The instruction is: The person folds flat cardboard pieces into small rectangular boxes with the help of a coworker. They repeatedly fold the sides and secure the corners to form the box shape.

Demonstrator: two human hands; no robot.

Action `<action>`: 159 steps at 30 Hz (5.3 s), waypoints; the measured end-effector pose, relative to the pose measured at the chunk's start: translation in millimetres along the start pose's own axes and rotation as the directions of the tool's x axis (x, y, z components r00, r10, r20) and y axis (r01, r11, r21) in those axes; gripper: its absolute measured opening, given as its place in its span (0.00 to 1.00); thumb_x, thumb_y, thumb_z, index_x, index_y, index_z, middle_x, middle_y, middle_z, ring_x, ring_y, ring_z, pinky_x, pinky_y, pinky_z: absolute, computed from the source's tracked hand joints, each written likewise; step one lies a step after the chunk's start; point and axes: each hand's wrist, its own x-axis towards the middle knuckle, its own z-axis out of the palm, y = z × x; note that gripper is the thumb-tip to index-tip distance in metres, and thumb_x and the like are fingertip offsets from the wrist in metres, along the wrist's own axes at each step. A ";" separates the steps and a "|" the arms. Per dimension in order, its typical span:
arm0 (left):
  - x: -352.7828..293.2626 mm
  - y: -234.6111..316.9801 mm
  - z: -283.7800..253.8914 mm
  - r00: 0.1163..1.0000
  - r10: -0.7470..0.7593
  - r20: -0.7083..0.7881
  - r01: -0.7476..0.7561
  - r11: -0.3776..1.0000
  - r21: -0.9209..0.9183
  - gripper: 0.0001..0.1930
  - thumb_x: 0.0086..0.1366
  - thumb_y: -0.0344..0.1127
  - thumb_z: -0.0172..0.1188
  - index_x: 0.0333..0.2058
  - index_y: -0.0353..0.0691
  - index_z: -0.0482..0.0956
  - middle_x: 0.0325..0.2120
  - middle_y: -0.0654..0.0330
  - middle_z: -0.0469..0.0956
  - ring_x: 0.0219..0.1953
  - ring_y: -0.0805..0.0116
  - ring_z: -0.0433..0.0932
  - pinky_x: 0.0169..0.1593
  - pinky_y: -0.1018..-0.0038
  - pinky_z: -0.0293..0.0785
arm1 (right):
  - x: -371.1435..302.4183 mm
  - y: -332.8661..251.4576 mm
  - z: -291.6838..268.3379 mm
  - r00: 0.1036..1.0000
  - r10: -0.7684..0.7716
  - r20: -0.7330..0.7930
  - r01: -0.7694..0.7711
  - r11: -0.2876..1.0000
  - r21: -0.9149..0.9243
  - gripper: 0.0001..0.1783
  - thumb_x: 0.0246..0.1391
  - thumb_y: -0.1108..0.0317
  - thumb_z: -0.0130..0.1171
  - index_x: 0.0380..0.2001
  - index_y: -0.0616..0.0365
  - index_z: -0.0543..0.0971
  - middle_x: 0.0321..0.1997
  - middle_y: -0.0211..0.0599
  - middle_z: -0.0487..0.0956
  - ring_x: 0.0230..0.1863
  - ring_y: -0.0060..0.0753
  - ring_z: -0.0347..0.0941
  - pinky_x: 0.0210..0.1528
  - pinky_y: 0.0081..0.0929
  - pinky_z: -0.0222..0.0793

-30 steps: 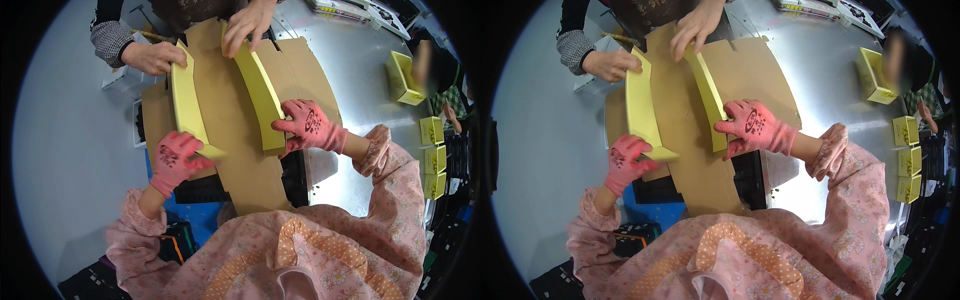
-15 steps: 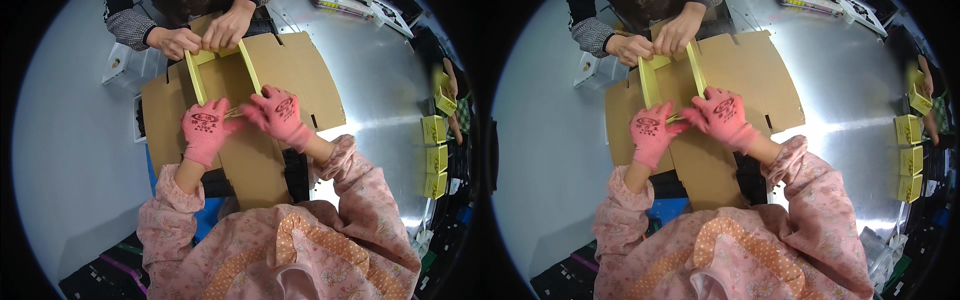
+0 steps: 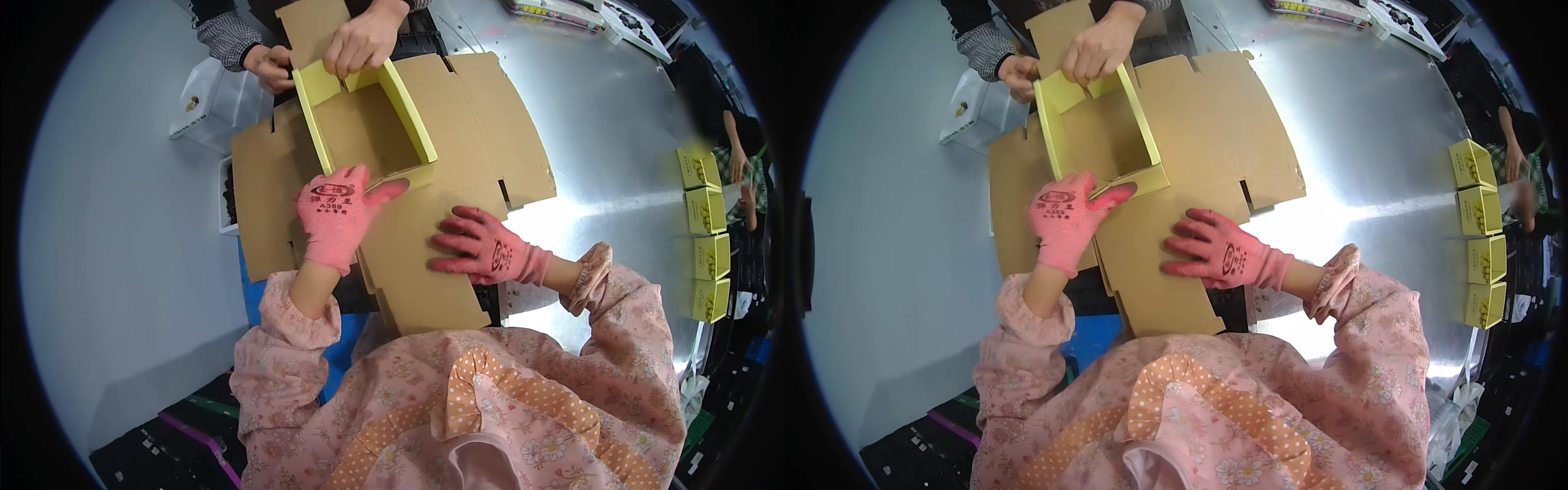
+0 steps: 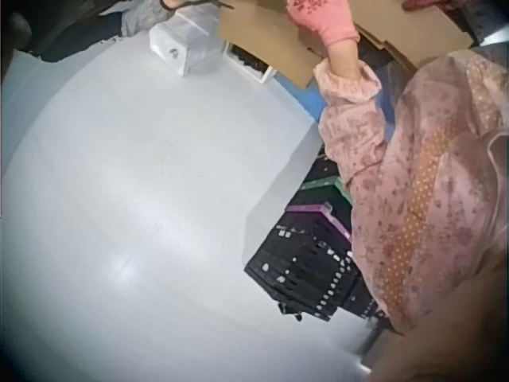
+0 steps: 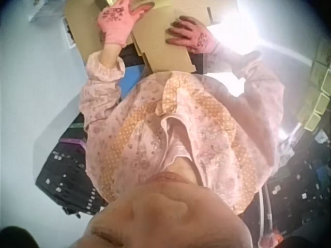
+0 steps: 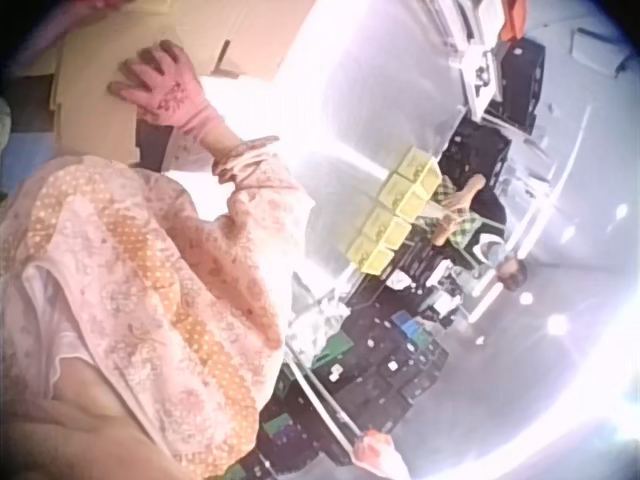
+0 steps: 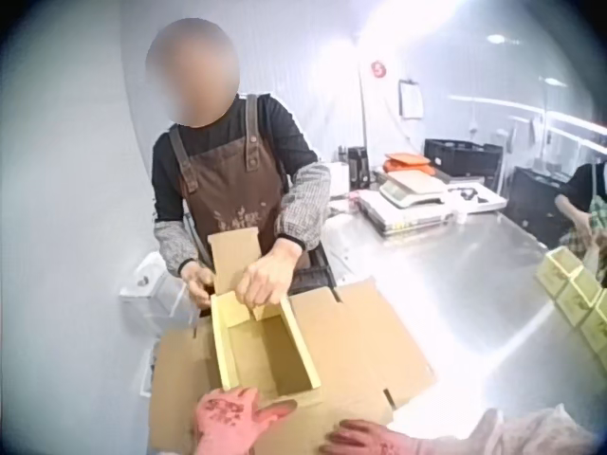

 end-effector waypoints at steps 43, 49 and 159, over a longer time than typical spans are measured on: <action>69.6 -18.4 21.6 0.358 0.601 0.715 0.282 0.660 -0.696 0.38 0.54 0.46 0.65 0.61 0.38 0.63 0.60 0.46 0.64 0.63 0.52 0.62 0.63 0.65 0.61 | 87.3 61.7 -6.7 0.743 0.274 -0.611 -0.081 0.942 0.325 0.33 0.34 0.63 0.74 0.48 0.57 0.75 0.51 0.46 0.70 0.55 0.51 0.66 0.63 0.51 0.61; 84.4 -17.5 36.6 0.110 0.657 0.746 0.193 0.722 -0.664 0.50 0.51 0.56 0.66 0.67 0.41 0.52 0.66 0.43 0.49 0.69 0.45 0.45 0.70 0.57 0.42 | 64.6 64.8 44.9 0.746 0.607 -0.275 -0.384 0.729 0.566 0.60 0.35 0.60 0.75 0.68 0.62 0.50 0.67 0.59 0.57 0.64 0.61 0.58 0.62 0.48 0.59; -91.5 -178.4 3.7 0.725 -0.671 0.154 0.684 0.676 -0.275 0.27 0.52 0.49 0.70 0.39 0.30 0.74 0.37 0.45 0.78 0.41 0.44 0.75 0.45 0.58 0.70 | -44.5 67.8 -68.3 -0.088 0.993 0.074 -0.930 -0.108 0.351 0.28 0.49 0.56 0.62 0.47 0.64 0.70 0.44 0.52 0.78 0.47 0.48 0.76 0.51 0.37 0.69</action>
